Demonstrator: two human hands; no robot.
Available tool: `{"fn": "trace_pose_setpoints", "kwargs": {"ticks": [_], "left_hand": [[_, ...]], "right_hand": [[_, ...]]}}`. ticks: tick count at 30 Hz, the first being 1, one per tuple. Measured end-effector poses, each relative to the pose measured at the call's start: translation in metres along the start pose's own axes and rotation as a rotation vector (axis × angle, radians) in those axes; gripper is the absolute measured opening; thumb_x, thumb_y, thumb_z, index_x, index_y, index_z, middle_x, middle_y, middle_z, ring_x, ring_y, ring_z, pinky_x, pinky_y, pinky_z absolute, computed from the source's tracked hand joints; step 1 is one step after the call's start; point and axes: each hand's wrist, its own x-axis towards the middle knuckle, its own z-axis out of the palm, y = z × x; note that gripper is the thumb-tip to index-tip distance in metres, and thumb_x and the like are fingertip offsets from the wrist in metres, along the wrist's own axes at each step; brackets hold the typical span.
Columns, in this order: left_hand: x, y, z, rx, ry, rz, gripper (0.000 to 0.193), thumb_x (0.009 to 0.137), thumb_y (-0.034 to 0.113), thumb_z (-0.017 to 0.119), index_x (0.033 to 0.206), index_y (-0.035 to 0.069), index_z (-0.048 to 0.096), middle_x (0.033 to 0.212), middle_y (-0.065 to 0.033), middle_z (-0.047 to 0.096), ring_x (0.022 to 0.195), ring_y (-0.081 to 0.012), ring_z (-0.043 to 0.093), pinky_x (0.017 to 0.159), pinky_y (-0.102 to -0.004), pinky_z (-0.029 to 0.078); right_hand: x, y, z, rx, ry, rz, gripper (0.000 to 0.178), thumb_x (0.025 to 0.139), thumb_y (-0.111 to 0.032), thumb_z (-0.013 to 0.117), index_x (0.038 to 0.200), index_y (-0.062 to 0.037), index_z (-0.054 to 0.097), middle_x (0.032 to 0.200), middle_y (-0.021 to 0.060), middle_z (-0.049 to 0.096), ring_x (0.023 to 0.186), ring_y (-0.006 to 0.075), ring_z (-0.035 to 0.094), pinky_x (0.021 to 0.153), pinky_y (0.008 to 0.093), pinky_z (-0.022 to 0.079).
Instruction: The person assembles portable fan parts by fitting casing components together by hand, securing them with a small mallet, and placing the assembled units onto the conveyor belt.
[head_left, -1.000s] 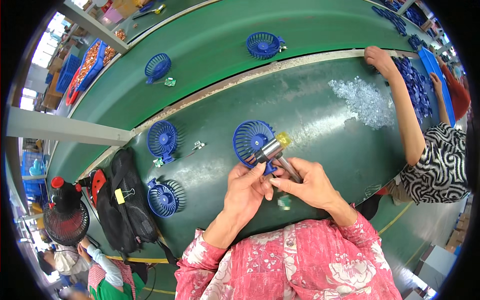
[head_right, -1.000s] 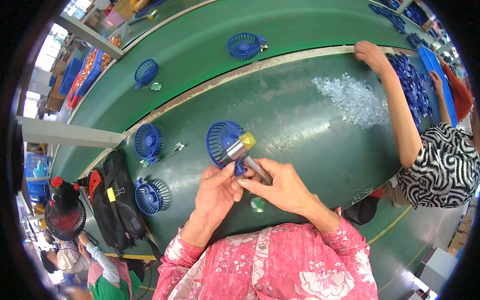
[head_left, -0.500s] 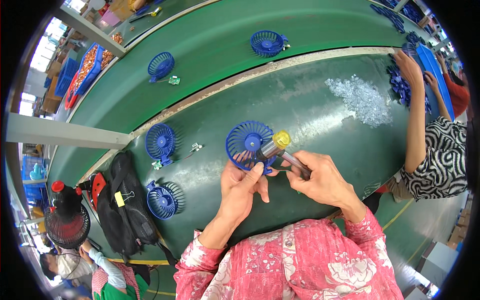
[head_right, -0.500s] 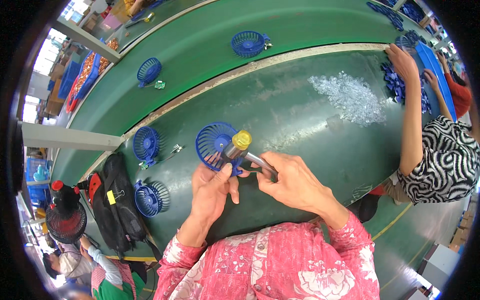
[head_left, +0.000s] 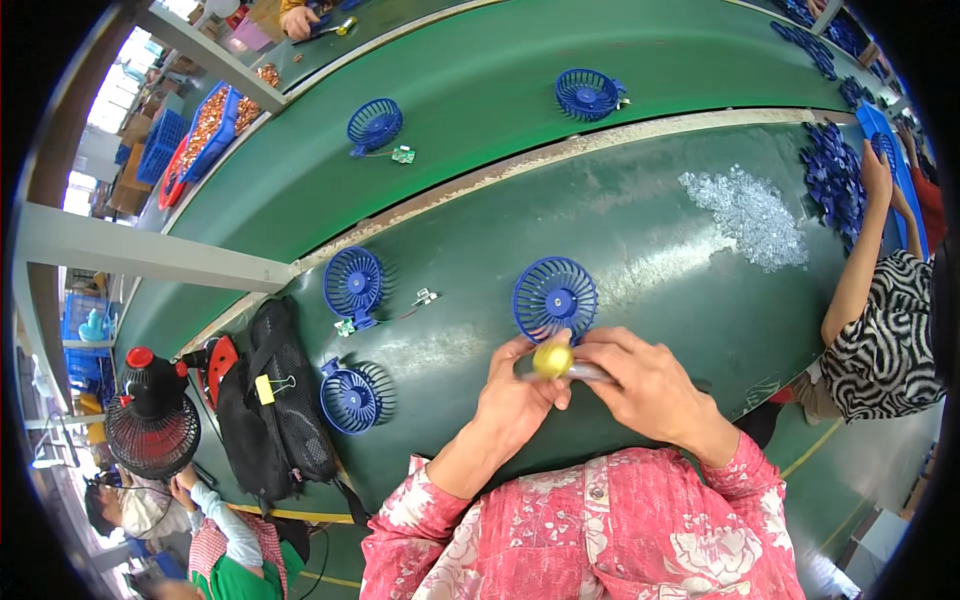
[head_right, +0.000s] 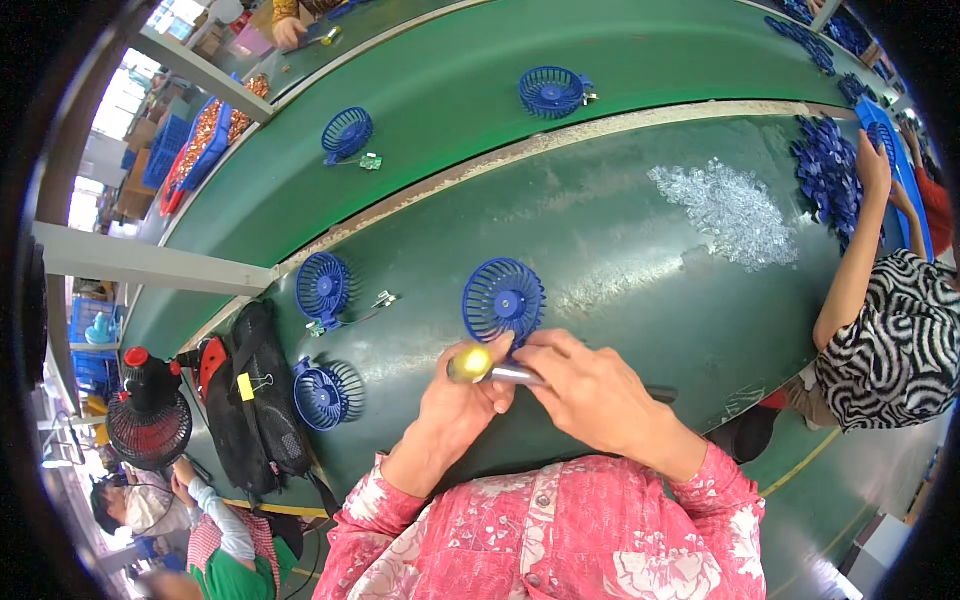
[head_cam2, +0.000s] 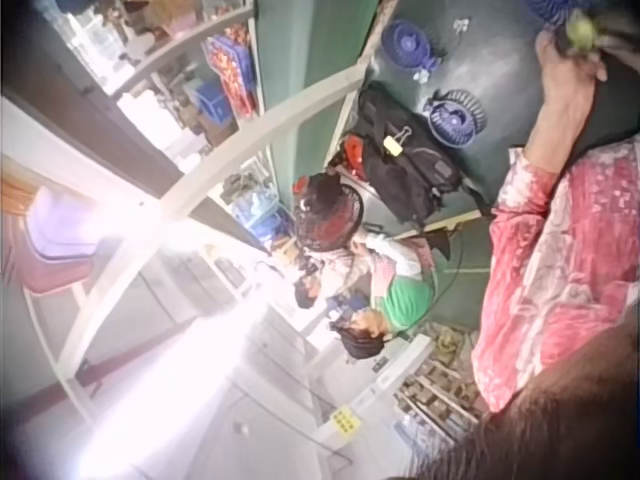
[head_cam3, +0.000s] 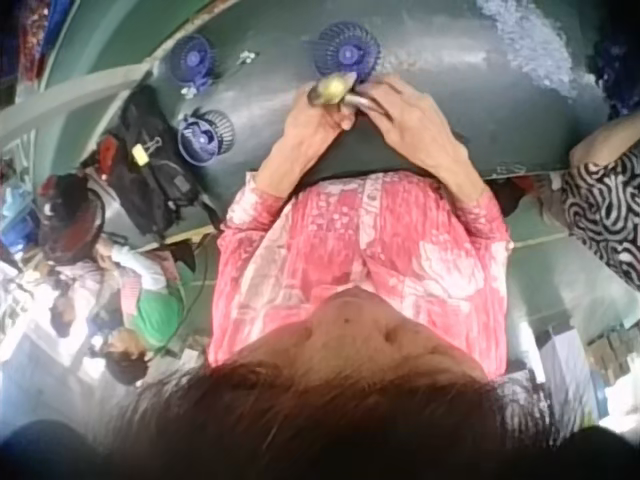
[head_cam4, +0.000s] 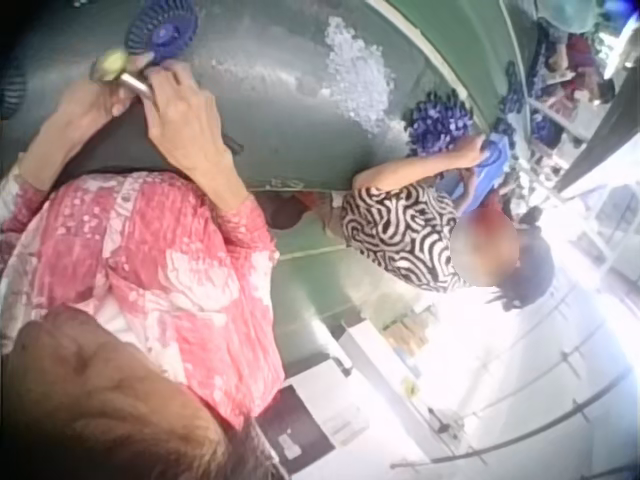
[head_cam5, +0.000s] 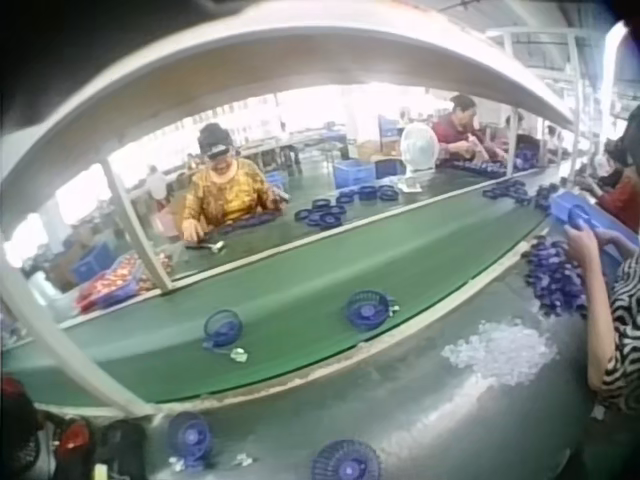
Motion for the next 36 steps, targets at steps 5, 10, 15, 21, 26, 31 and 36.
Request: {"fn": "trace_pose_setpoints", "kwargs": {"ticks": [5, 10, 15, 21, 26, 31, 36], "left_hand": [[0.000, 0.005, -0.005, 0.085, -0.034, -0.129, 0.027, 0.094, 0.026, 0.067, 0.102, 0.002, 0.057, 0.078, -0.0069, 0.062, 0.058, -0.0158, 0.062, 0.046, -0.0290, 0.050], [-0.009, 0.011, -0.003, 0.245, -0.053, -0.060, 0.035, 0.098, 0.032, 0.060, 0.109, -0.001, 0.052, 0.084, -0.0113, 0.068, 0.062, -0.0175, 0.065, 0.046, -0.0279, 0.052], [-0.020, -0.006, -0.014, 0.790, -0.016, 0.292, 0.022, 0.099, 0.019, 0.058, 0.107, -0.001, 0.058, 0.093, -0.0146, 0.070, 0.066, -0.0181, 0.063, 0.057, -0.0285, 0.054], [-0.010, -0.013, -0.001, 1.748, -0.025, 1.246, 0.040, 0.075, 0.013, 0.076, 0.113, 0.008, 0.063, 0.117, -0.0092, 0.058, 0.110, -0.0308, 0.054, 0.087, -0.0442, 0.042], [0.009, -0.016, -0.016, 1.877, -0.011, 1.316, 0.044, 0.073, 0.012, 0.076, 0.116, 0.011, 0.064, 0.121, -0.0064, 0.057, 0.113, -0.0287, 0.053, 0.089, -0.0448, 0.041], [0.011, -0.017, -0.013, 1.902, 0.028, 1.329, 0.044, 0.072, 0.011, 0.077, 0.114, 0.011, 0.066, 0.120, -0.0055, 0.058, 0.111, -0.0278, 0.054, 0.086, -0.0438, 0.042], [0.011, -0.019, -0.011, 1.893, 0.022, 1.356, 0.043, 0.072, 0.011, 0.077, 0.114, 0.011, 0.067, 0.120, -0.0053, 0.059, 0.111, -0.0282, 0.055, 0.085, -0.0437, 0.043]], "right_hand": [[0.003, 0.001, 0.007, -0.161, -0.060, 0.000, 0.039, 0.076, -0.005, 0.071, 0.114, -0.0050, 0.063, 0.113, 0.0109, 0.061, 0.079, 0.0280, 0.067, 0.060, 0.0375, 0.054], [0.009, 0.009, 0.011, 0.080, 0.137, -0.116, 0.022, 0.079, -0.001, 0.069, 0.101, 0.0002, 0.066, 0.096, 0.0123, 0.061, 0.068, 0.0304, 0.064, 0.059, 0.0392, 0.053], [0.024, 0.007, -0.010, 0.732, 0.158, 0.547, 0.014, 0.087, -0.009, 0.072, 0.091, 0.0043, 0.067, 0.064, 0.0024, 0.057, 0.050, 0.0080, 0.050, 0.044, 0.0250, 0.036], [0.041, 0.044, -0.009, 0.723, 0.125, 0.738, 0.023, 0.089, -0.016, 0.070, 0.079, 0.0033, 0.065, 0.054, 0.0010, 0.054, 0.041, 0.0065, 0.045, 0.037, 0.0282, 0.031], [0.032, 0.052, -0.010, -0.071, 0.039, 0.469, 0.028, 0.089, -0.020, 0.068, 0.094, 0.0075, 0.066, 0.080, 0.0239, 0.064, 0.069, 0.0369, 0.061, 0.066, 0.0432, 0.047], [0.013, 0.041, -0.021, 0.158, 0.277, 0.411, 0.031, 0.092, -0.015, 0.064, 0.116, 0.0039, 0.061, 0.085, 0.0193, 0.062, 0.070, 0.0302, 0.061, 0.066, 0.0380, 0.048], [-0.014, 0.029, -0.011, -0.104, 0.476, 0.113, 0.029, 0.096, -0.009, 0.056, 0.124, -0.0007, 0.058, 0.083, 0.0168, 0.063, 0.071, 0.0310, 0.063, 0.063, 0.0391, 0.049]]}}
